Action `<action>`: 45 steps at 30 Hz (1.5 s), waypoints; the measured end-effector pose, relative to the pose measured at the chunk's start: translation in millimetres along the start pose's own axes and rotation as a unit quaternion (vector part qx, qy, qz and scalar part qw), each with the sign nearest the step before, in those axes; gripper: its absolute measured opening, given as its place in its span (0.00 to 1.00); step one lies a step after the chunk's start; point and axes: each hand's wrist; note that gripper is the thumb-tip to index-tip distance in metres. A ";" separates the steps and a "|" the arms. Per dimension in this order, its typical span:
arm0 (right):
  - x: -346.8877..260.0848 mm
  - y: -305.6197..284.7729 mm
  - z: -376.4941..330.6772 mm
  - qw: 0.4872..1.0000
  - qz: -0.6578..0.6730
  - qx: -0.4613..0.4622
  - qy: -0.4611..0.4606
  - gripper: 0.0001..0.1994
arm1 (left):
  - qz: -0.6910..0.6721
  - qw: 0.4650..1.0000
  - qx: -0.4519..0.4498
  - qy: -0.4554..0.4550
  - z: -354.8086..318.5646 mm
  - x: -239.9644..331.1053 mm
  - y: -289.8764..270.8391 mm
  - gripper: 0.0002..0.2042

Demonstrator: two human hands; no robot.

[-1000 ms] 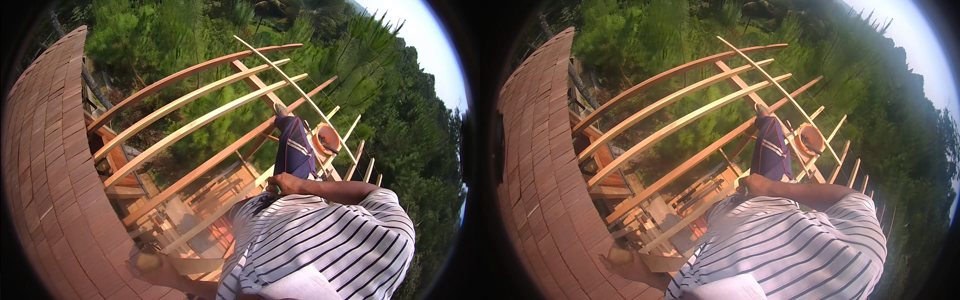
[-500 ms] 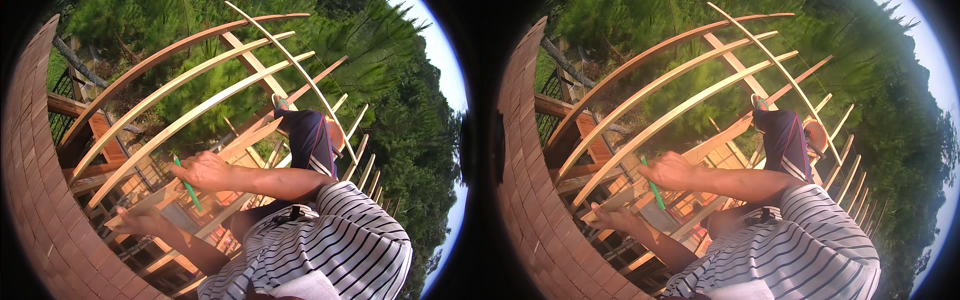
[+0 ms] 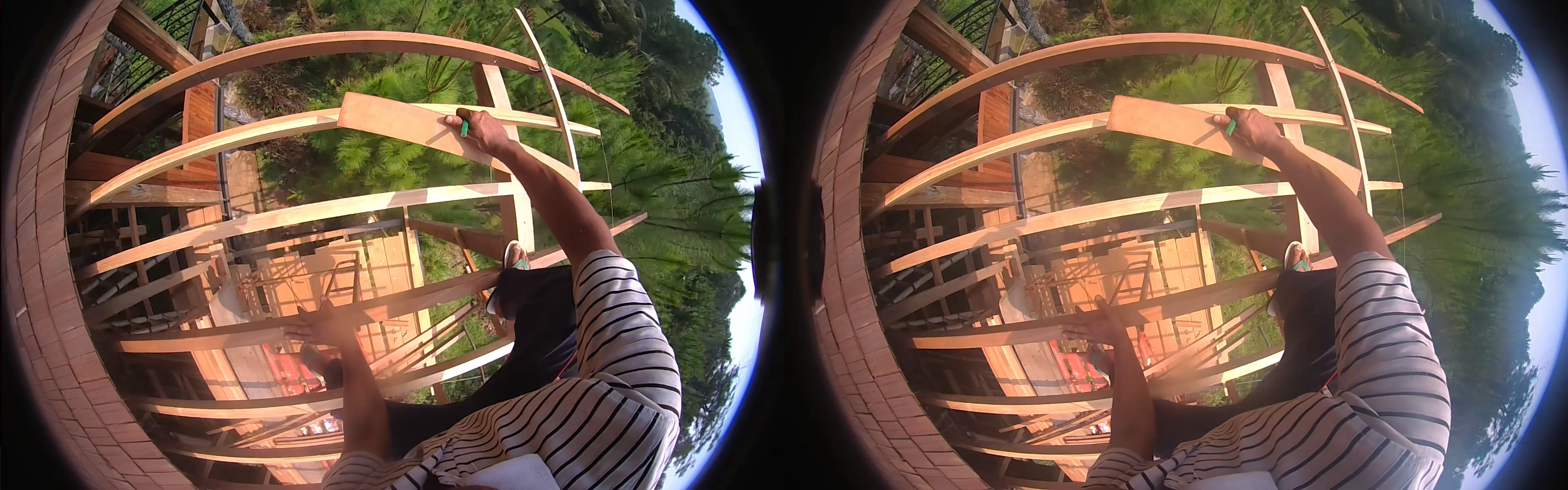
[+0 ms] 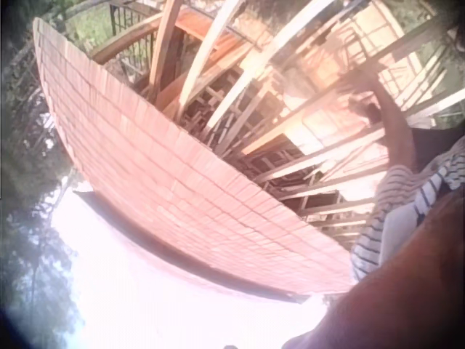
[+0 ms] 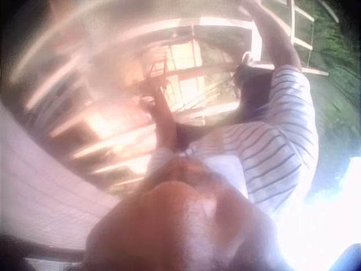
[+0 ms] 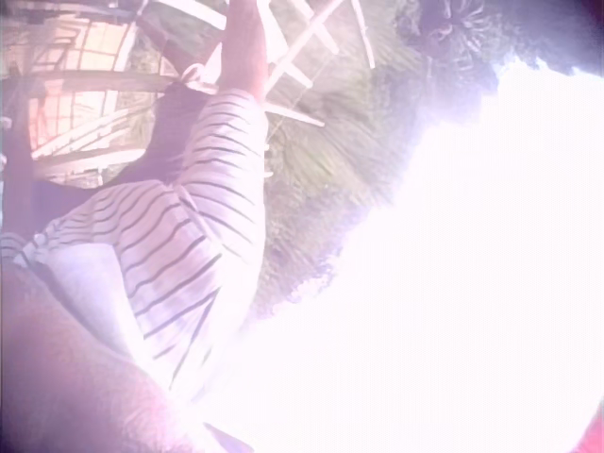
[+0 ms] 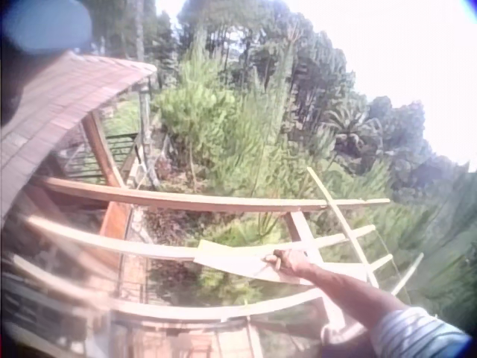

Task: The person marks wooden planks with a green pencil while standing on a partially built roof structure. They repeatedly position planks against the roof frame, draw lines, and move to adjacent sections.

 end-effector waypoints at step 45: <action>190.7 101.5 201.8 0.965 0.172 -0.192 0.050 0.55 | -0.069 0.987 0.047 -0.138 6.3 14.4 -22.0 0.14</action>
Point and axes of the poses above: each hand's wrist, its own z-axis towards the middle knuckle, its own y-axis out of the palm, x = y × z, and after that the axes turned 14 degrees about z, right-handed
